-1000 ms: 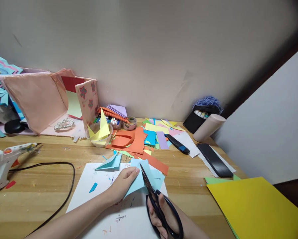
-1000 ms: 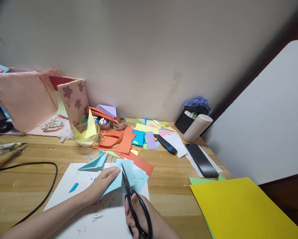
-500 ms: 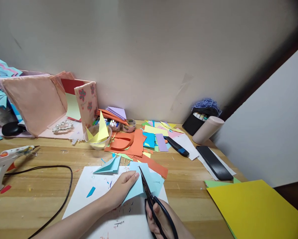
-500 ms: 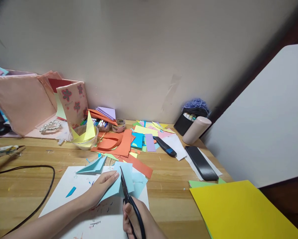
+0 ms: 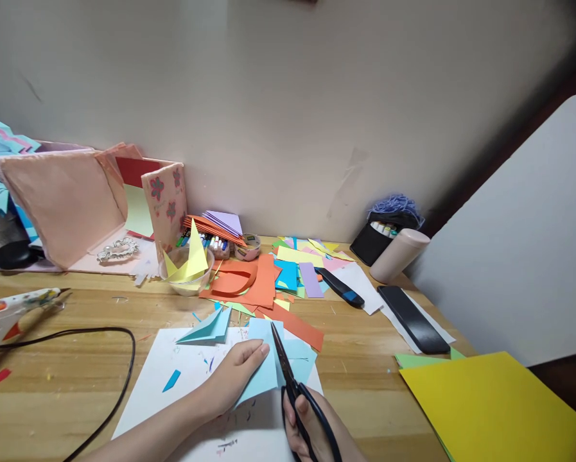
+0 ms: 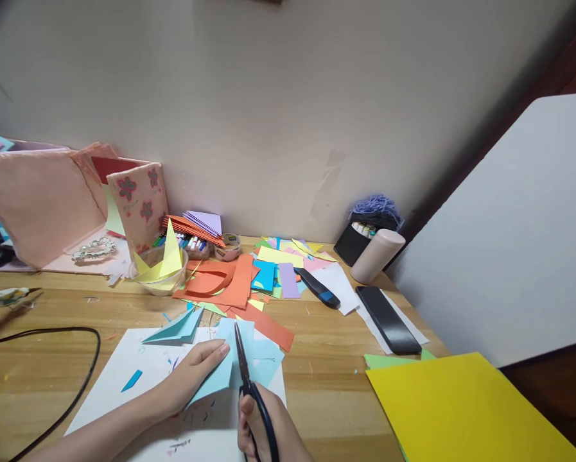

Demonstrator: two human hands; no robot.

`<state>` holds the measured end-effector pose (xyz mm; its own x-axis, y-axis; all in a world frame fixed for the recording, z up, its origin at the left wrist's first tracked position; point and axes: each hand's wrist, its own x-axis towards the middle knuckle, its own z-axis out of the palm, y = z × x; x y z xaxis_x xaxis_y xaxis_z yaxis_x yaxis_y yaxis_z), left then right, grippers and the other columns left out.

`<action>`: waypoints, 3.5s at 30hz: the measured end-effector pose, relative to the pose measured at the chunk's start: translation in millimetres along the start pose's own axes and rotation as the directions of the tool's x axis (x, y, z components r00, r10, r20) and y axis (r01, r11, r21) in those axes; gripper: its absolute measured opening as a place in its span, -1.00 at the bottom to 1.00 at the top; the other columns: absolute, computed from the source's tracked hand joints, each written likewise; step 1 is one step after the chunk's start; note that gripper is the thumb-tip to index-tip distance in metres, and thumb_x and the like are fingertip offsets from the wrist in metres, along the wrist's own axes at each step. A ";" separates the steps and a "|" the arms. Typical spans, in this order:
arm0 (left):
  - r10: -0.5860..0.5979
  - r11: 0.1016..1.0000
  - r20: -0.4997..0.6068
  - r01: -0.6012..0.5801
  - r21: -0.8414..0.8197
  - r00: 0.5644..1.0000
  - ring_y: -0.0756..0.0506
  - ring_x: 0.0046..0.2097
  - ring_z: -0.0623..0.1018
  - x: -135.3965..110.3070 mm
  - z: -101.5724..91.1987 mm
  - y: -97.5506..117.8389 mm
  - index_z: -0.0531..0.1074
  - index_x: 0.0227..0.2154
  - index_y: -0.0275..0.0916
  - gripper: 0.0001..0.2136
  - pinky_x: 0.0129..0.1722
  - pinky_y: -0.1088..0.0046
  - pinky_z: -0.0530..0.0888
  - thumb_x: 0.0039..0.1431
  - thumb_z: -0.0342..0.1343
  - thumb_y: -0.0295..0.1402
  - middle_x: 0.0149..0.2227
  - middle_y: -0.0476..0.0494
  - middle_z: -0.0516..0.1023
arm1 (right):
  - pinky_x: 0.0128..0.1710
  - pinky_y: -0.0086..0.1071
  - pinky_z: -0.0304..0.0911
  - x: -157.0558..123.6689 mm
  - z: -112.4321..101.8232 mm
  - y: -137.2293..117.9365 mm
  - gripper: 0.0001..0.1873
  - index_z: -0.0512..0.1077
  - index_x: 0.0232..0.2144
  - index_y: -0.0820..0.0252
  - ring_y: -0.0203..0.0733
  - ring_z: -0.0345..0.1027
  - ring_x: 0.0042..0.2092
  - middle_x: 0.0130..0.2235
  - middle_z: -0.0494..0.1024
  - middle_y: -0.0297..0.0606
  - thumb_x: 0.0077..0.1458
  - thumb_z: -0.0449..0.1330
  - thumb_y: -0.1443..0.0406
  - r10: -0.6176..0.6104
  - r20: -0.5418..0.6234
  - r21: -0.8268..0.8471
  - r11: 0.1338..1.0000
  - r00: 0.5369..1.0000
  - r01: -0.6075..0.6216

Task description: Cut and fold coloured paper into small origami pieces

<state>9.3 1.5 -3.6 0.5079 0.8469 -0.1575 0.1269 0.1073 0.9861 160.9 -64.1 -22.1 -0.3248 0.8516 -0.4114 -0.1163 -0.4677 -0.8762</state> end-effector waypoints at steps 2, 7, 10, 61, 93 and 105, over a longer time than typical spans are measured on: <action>0.013 1.000 -0.061 -0.014 -0.008 0.998 0.01 -0.43 0.16 -0.6 0.2 -0.9 0.08 -0.59 -0.23 -0.64 -0.37 0.52 0.18 0.16 -0.16 -0.07 -0.53 0.06 0.10 | -0.85 -0.65 -0.18 -0.3 -5.3 -4.3 -0.26 0.11 -0.56 0.18 -0.58 -0.18 -0.79 -0.74 0.07 -0.59 -0.38 -0.06 -0.37 -0.025 -0.050 -0.038 0.999 0.998 0.023; 0.104 0.994 -0.431 -0.073 0.087 0.896 -0.02 -0.44 0.24 -3.0 -1.8 -0.4 0.24 -0.41 -0.21 -0.72 -0.39 0.50 0.24 0.18 -0.17 -0.11 -0.50 0.04 0.18 | -0.85 -0.57 -0.11 0.1 -32.5 -23.4 -0.38 0.12 -0.53 0.15 -0.48 -0.09 -0.79 -0.70 0.09 -0.56 -0.19 -0.08 -0.29 -0.089 -0.305 -0.239 0.971 0.948 0.014; 0.152 0.963 -0.560 0.005 0.268 0.814 -0.07 -0.44 0.34 -4.0 -5.0 -0.9 0.19 -0.08 -0.18 -0.67 -0.39 0.43 0.29 0.19 -0.18 -0.12 -0.50 0.03 0.26 | -0.72 -0.51 0.00 -1.6 -50.2 -40.7 -0.55 0.18 -0.56 0.16 -0.37 0.10 -0.70 -0.68 0.22 -0.46 -0.04 -0.01 -0.11 -0.258 -0.421 -0.552 0.834 0.869 -0.020; 0.488 0.240 -0.004 -0.130 0.962 0.873 -0.22 0.03 0.38 -12.5 14.3 -18.9 0.18 0.05 -0.39 -0.59 -0.06 0.23 0.37 0.20 -0.16 -0.27 0.04 -0.37 0.35 | -0.01 -0.21 0.20 -12.8 -23.9 -43.1 -0.63 0.36 -0.10 0.19 -0.10 0.32 -0.03 0.08 0.29 -0.08 0.02 0.13 0.20 -0.145 -0.108 -0.002 0.989 0.984 0.145; 0.454 0.464 -0.043 -0.195 0.864 0.890 -0.25 0.22 0.08 -13.1 10.4 -11.4 0.14 0.09 -0.36 -0.55 0.12 0.06 0.14 0.22 -0.19 -0.21 0.17 -0.35 0.16 | -0.25 -0.40 0.19 3.6 -59.2 -42.5 -0.67 0.48 -0.28 0.24 -0.19 0.31 -0.21 -0.20 0.51 -0.18 -0.04 0.16 0.13 -0.433 -0.410 -0.332 0.891 0.803 0.310; 0.034 0.999 0.080 -0.035 0.015 0.996 -0.08 -0.34 0.46 -14.4 11.8 0.0 0.40 -0.36 -0.28 -0.60 -0.31 0.36 0.43 0.22 -0.26 -0.13 -0.38 -0.14 0.50 | -0.41 -0.48 0.15 3.4 -37.5 -30.4 -0.54 0.24 -0.12 0.19 -0.36 0.22 -0.44 -0.49 0.30 -0.45 -0.07 0.23 0.18 -0.378 -0.256 -0.208 0.920 0.890 0.331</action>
<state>12.1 -16.9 -2.0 0.5784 0.8057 -0.1275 0.1214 0.0695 0.9902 198.5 -38.1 -6.2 -0.0046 0.9950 -0.0996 -0.0188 -0.0996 -0.9948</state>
